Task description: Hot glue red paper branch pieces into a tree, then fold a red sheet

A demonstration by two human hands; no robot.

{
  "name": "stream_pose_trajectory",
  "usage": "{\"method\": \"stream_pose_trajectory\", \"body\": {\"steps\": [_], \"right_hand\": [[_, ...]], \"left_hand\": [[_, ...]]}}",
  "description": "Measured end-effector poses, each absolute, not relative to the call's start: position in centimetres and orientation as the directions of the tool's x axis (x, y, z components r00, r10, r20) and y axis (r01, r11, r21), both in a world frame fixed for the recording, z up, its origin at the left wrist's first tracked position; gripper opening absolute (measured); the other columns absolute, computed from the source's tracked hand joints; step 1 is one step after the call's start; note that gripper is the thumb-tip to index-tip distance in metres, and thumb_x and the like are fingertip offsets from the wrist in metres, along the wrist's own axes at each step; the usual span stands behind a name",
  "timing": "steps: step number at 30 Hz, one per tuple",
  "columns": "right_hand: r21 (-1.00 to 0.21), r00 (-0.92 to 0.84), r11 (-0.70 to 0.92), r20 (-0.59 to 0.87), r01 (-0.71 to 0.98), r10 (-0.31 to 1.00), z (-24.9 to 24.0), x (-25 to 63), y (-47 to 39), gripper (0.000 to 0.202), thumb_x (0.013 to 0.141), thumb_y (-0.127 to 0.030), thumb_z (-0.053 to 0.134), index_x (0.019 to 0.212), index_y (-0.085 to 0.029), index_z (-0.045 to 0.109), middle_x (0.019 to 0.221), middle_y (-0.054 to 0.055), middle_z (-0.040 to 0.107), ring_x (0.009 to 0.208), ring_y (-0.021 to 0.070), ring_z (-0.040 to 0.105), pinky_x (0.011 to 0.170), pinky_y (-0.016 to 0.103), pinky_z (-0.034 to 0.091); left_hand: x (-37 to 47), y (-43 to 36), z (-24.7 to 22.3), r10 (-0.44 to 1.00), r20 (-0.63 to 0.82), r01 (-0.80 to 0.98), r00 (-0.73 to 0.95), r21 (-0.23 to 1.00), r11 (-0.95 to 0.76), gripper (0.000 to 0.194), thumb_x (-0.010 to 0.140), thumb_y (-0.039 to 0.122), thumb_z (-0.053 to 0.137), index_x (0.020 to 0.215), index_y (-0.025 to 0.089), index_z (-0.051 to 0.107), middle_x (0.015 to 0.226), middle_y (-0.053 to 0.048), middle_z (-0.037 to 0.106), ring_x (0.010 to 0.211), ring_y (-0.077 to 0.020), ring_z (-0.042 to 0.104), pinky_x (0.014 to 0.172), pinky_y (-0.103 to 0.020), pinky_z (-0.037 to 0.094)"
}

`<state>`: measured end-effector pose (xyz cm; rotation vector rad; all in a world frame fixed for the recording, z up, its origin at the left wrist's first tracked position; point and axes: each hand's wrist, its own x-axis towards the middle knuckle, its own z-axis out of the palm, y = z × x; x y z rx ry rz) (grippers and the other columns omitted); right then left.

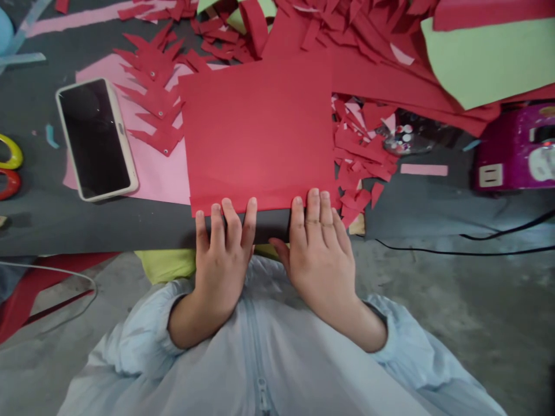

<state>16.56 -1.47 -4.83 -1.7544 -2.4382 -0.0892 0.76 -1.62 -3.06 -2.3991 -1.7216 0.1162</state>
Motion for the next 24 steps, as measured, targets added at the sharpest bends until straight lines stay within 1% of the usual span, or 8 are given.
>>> {"method": "stream_pose_trajectory", "body": {"steps": [2,7,9,14,17,24], "right_hand": [[-0.019,-0.312,0.317,0.143,0.948,0.939,-4.83,16.58,-1.5,0.073,0.099,-0.045,0.045,0.153,0.001,0.028,0.15,0.032,0.042,0.146,0.0365,0.036,0.11,0.049,0.041],[0.013,-0.326,0.328,0.155,0.944,0.932,-4.86,16.64,-1.56,0.07,0.098,-0.045,0.047,0.148,0.004,0.037,0.147,0.033,0.045,0.143,0.0378,0.039,0.109,0.048,0.042],[0.011,-0.328,0.33,0.154,0.944,0.932,-4.86,16.66,-1.58,0.07,0.098,-0.045,0.049,0.148,0.004,0.038,0.147,0.033,0.045,0.144,0.0377,0.039,0.109,0.048,0.042],[-0.016,-0.319,0.325,0.146,0.946,0.936,-4.79,16.63,-1.56,0.072,0.097,-0.044,0.05,0.149,0.003,0.035,0.148,0.033,0.043,0.146,0.0367,0.036,0.111,0.049,0.041],[-0.02,-0.317,0.324,0.161,0.946,0.935,-4.8,16.58,-1.53,0.071,0.097,-0.043,0.05,0.149,0.003,0.035,0.148,0.033,0.044,0.145,0.0362,0.036,0.111,0.049,0.041],[-0.019,-0.31,0.317,0.17,0.948,0.936,-4.84,16.49,-1.6,0.071,0.097,-0.042,0.05,0.149,0.003,0.034,0.147,0.033,0.045,0.145,0.0357,0.037,0.112,0.047,0.04]], "left_hand": [[0.79,-1.59,-3.04,0.945,0.039,0.931,0.324,-0.191,-0.311,0.06,0.095,0.027,0.056,0.149,0.009,0.037,0.134,-0.027,0.057,0.122,-0.0369,0.061,0.103,-0.057,0.05],[0.92,-1.51,-2.93,0.944,0.044,0.926,0.328,-0.212,-0.312,0.061,0.094,0.025,0.058,0.148,0.008,0.037,0.132,-0.027,0.058,0.119,-0.0372,0.062,0.101,-0.056,0.052],[0.95,-1.5,-2.94,0.944,0.04,0.926,0.326,-0.215,-0.311,0.061,0.094,0.024,0.056,0.149,0.008,0.036,0.132,-0.027,0.058,0.119,-0.0369,0.062,0.101,-0.056,0.052],[0.89,-1.55,-3.19,0.951,0.021,0.941,0.307,-0.158,-0.3,0.063,0.095,0.028,0.055,0.151,0.01,0.033,0.136,-0.027,0.055,0.125,-0.0383,0.058,0.104,-0.06,0.049],[0.85,-1.6,-3.34,0.955,0.016,0.945,0.297,-0.149,-0.291,0.063,0.096,0.029,0.055,0.152,0.013,0.031,0.138,-0.026,0.055,0.127,-0.0377,0.057,0.105,-0.06,0.047],[0.9,-1.63,-3.18,0.96,0.012,0.956,0.281,-0.087,-0.279,0.064,0.095,0.026,0.056,0.153,0.015,0.032,0.139,-0.025,0.054,0.129,-0.0381,0.055,0.106,-0.061,0.046]]}}
